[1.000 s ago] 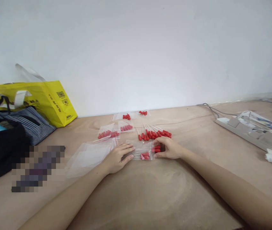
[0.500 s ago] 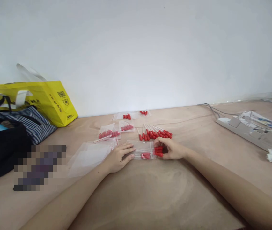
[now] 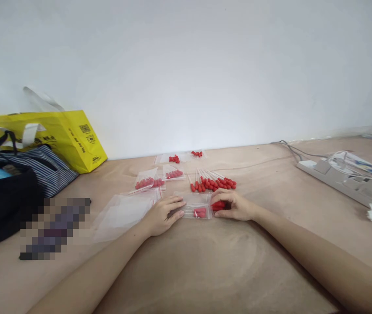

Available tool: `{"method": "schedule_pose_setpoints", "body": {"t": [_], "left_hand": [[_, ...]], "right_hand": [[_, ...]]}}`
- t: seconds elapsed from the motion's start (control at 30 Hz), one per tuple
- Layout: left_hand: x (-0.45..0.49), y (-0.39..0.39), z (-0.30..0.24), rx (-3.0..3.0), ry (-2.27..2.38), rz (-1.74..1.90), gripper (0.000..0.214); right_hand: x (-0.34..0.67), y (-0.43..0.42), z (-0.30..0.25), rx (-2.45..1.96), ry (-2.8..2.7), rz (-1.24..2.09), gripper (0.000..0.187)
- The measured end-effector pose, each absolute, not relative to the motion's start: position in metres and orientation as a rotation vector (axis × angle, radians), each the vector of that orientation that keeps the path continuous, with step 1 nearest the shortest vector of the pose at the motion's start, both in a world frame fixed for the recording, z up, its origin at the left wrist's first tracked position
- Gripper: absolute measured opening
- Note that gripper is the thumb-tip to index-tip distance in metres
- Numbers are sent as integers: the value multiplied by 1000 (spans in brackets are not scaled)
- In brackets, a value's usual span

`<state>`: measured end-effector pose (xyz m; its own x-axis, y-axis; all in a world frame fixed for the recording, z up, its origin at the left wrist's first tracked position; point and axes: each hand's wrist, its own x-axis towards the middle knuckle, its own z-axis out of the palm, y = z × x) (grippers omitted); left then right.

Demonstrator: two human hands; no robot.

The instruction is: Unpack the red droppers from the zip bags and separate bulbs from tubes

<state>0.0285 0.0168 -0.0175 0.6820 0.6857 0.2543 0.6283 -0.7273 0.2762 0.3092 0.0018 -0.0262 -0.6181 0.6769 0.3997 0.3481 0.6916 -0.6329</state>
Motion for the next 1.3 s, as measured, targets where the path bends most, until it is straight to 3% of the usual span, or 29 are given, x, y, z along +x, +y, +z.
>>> {"method": "schedule_pose_setpoints", "body": {"t": [0.17,0.43,0.53,0.77,1.0,1.3], "left_hand": [[28,18,-19,2746,1074,491,35],[29,18,-18,2753,1073,495,34],[29,17,-17,2746,1072,504,34],[28,19,-19,2745,1065,503,34],[28,17,-18,2726,1060,520,34],[28,16,-18,2746,1048,525,33]], "right_hand": [[310,0,-33,-797,-2243,616,15],[355,11,-18,-939,-1994,1056,18],[381,18,-5,-1104,-1784,1040,21],[333,38,20,-1240,-1614,507,17],[240,59,7,-1348,-2230,-220,27],[215,62,-7,-1503,-2441,-257,24]]}}
